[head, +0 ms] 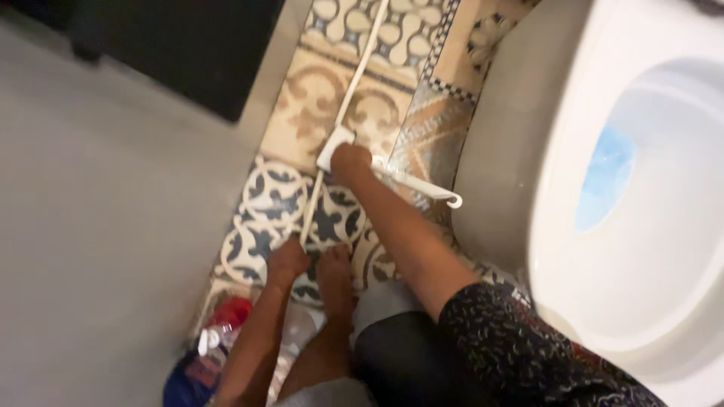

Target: The person scrubs the toilet seat and bowl with a brush, wipes the exterior base, and cleans the spray hose using a sponge.

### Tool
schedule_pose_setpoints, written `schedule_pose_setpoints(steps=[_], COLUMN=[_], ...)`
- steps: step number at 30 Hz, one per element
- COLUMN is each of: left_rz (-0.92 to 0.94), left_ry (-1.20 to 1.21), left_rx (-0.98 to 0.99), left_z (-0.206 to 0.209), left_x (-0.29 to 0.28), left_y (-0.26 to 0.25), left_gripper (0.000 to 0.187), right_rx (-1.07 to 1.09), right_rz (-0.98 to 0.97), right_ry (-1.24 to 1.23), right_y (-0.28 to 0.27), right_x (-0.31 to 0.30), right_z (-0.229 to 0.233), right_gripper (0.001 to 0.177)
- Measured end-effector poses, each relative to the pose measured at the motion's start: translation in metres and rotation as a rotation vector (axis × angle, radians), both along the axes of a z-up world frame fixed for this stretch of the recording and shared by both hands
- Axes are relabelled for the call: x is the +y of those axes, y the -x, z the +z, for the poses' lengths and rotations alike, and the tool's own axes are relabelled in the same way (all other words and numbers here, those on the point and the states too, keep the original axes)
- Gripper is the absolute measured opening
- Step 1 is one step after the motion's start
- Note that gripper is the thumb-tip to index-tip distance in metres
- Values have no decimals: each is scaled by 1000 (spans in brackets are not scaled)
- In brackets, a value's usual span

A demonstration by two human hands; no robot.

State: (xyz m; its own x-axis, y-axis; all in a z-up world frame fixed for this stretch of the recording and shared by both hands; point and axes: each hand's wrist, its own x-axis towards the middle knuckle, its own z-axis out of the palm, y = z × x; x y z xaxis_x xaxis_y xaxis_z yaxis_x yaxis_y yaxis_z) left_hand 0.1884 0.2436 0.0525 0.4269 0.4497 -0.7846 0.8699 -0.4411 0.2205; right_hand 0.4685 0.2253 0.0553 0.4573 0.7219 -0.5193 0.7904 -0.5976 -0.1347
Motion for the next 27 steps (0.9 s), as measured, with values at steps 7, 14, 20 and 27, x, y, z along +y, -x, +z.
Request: schedule_pose_setpoints(steps=[7, 14, 20, 27], left_rz=[122, 342, 181, 426], left_ry=[-71, -118, -24, 15], left_rx=[-688, -654, -452, -800], left_z=[-82, -127, -95, -74], left_x=[52, 56, 46, 102], left_y=[-130, -209, -204, -275], left_gripper=[38, 30, 37, 41], right_rx=[57, 22, -47, 231], right_rz=[-220, -397, -415, -649], right_ry=[88, -69, -36, -112], right_y=[-20, -83, -162, -127], right_x=[24, 50, 93, 78], right_z=[-3, -23, 1, 40], right_gripper=[51, 41, 34, 45])
